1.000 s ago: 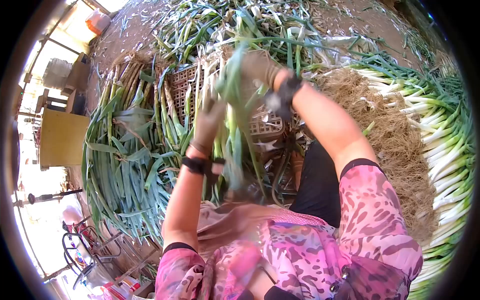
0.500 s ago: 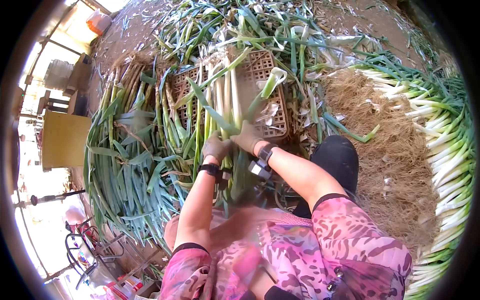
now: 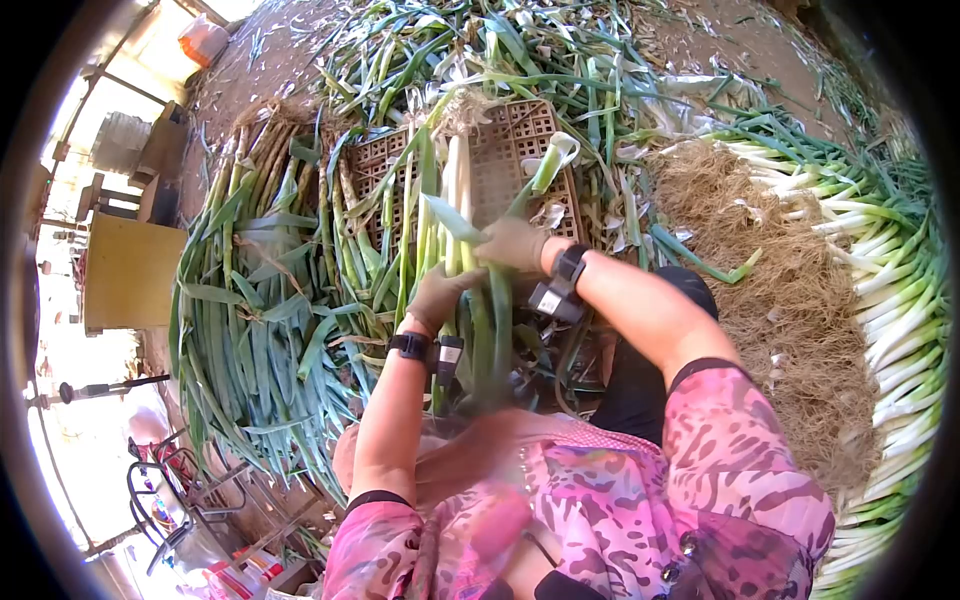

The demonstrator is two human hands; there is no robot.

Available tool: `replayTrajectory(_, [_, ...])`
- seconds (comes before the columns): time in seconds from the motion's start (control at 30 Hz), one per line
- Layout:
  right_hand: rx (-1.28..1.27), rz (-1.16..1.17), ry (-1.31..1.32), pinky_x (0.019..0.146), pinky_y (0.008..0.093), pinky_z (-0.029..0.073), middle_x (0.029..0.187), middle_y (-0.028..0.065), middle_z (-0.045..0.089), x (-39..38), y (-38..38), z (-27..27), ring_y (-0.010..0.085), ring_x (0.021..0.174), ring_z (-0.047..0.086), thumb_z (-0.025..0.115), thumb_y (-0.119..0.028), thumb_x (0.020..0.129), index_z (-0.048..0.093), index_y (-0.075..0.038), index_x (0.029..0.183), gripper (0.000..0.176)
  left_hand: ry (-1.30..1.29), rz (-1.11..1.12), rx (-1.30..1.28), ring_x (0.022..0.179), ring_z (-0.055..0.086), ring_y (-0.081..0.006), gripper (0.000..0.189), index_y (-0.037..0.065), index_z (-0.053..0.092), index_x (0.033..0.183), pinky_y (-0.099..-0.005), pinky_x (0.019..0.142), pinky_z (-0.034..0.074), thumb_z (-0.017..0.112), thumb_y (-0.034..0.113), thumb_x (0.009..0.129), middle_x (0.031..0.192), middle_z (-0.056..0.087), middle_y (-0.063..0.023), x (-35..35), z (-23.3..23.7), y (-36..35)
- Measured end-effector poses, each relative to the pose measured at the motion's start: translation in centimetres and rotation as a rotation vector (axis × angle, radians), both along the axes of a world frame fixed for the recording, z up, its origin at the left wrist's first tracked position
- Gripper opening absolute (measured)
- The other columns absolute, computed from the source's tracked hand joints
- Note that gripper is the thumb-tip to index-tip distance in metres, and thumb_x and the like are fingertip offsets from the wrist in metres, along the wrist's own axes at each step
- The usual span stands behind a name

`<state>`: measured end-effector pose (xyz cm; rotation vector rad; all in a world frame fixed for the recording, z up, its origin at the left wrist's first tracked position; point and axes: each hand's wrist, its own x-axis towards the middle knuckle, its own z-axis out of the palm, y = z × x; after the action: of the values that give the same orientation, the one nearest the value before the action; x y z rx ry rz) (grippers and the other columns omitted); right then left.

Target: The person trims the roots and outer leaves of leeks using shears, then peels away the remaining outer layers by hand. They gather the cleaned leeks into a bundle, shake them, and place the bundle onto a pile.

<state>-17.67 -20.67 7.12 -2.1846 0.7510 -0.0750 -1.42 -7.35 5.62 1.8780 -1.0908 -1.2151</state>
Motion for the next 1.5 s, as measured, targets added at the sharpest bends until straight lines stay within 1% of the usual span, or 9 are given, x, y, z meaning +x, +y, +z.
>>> replayTrajectory(0.13, [-0.862,-0.152,0.175,0.068,0.0343,0.057,0.089,0.011,0.071,-2.3,-14.1,-0.1,0.0255,0.081,0.068,0.056,-0.024,0.098,0.071,-0.01,0.093,0.021,0.262,0.124,-0.008,0.086,0.067,-0.0155,0.045,-0.005,0.065,0.114,-0.0301,0.077,0.053,0.074,0.028,0.084,0.1,0.072,-0.0098,2.6,-2.7,0.7])
replayTrajectory(0.2, [0.102,-0.996,-0.533,0.071,0.0352,0.057,0.085,0.0147,0.07,-4.7,-17.2,6.1,0.0256,0.076,0.069,0.062,-0.038,0.096,0.069,0.0,0.092,0.039,0.435,0.2,-0.079,0.078,0.065,-0.0161,0.039,-0.004,0.066,0.114,-0.0301,0.072,0.053,0.071,0.023,0.086,0.092,0.071,-0.0081,3.6,-1.4,1.4])
replayTrajectory(0.23, [-0.309,-1.192,-0.24,0.071,0.0376,0.056,0.085,0.0144,0.068,-5.9,-19.7,6.5,0.0255,0.076,0.067,0.069,-0.046,0.09,0.065,0.005,0.097,0.052,0.461,0.233,-0.078,0.077,0.065,-0.0157,0.039,-0.003,0.066,0.115,-0.0298,0.072,0.053,0.071,0.023,0.086,0.091,0.07,-0.007,4.1,-1.0,1.6])
replayTrajectory(0.43, [0.201,-0.472,-0.424,0.074,0.0344,0.053,0.084,0.0121,0.066,-0.1,-8.2,-0.8,0.0234,0.077,0.063,0.067,-0.031,0.093,0.064,0.005,0.099,0.037,0.365,0.166,-0.041,0.072,0.059,-0.012,0.034,0.001,0.068,0.102,-0.0279,0.067,0.049,0.065,0.035,0.094,0.084,0.066,-0.0021,0.7,-3.4,-0.1])
replayTrajectory(0.63, [1.246,-0.709,-0.66,0.074,0.03,0.056,0.098,0.0144,0.068,1.5,2.0,-6.4,0.0207,0.085,0.068,0.065,-0.03,0.097,0.063,0.006,0.108,0.038,-0.027,0.347,-0.123,0.074,0.062,-0.0146,0.028,0.004,0.067,0.099,-0.031,0.066,0.05,0.062,0.031,0.097,0.088,0.069,-0.0079,1.1,-7.9,-1.8])
replayTrajectory(0.77, [0.903,-0.711,-0.769,0.067,0.024,0.056,0.099,0.0086,0.071,-3.1,1.1,-1.6,0.013,0.077,0.068,0.065,-0.036,0.098,0.066,-0.003,0.105,0.034,0.04,0.781,-0.26,0.081,0.07,-0.0295,0.031,0.006,0.067,0.108,-0.0401,0.075,0.055,0.065,0.032,0.091,0.089,0.072,-0.0151,7.6,-4.6,-2.8])
replayTrajectory(1.0, [1.053,-0.694,-0.555,0.065,0.0264,0.058,0.099,0.0129,0.071,-2.1,1.8,-0.9,0.0184,0.08,0.071,0.062,-0.025,0.099,0.059,0.0,0.117,0.03,-0.687,0.21,0.397,0.109,0.067,-0.0361,0.043,0.008,0.065,0.119,-0.0441,0.093,0.052,0.066,0.03,0.082,0.114,0.07,-0.0203,4.7,-5.4,-4.8])
replayTrajectory(1.37, [0.805,-0.574,-0.558,0.061,0.0297,0.052,0.084,0.0045,0.066,4.9,3.1,-1.8,0.0119,0.069,0.06,0.07,-0.024,0.091,0.066,-0.003,0.113,0.031,-0.565,0.111,0.018,0.096,0.065,-0.0448,0.038,0.004,0.057,0.109,-0.0502,0.086,0.051,0.063,0.034,0.087,0.102,0.069,-0.0245,0.2,0.5,-0.9])
replayTrajectory(1.5, [0.618,-0.847,-0.507,0.052,0.0274,0.048,0.062,-0.0002,0.059,2.4,-4.9,-1.2,0.0126,0.053,0.056,0.069,-0.022,0.089,0.067,-0.007,0.081,0.017,-0.288,0.263,-0.094,0.087,0.068,-0.0383,0.038,0.007,0.064,0.114,-0.0462,0.08,0.052,0.063,0.034,0.087,0.093,0.071,-0.0207,2.2,1.1,1.4])
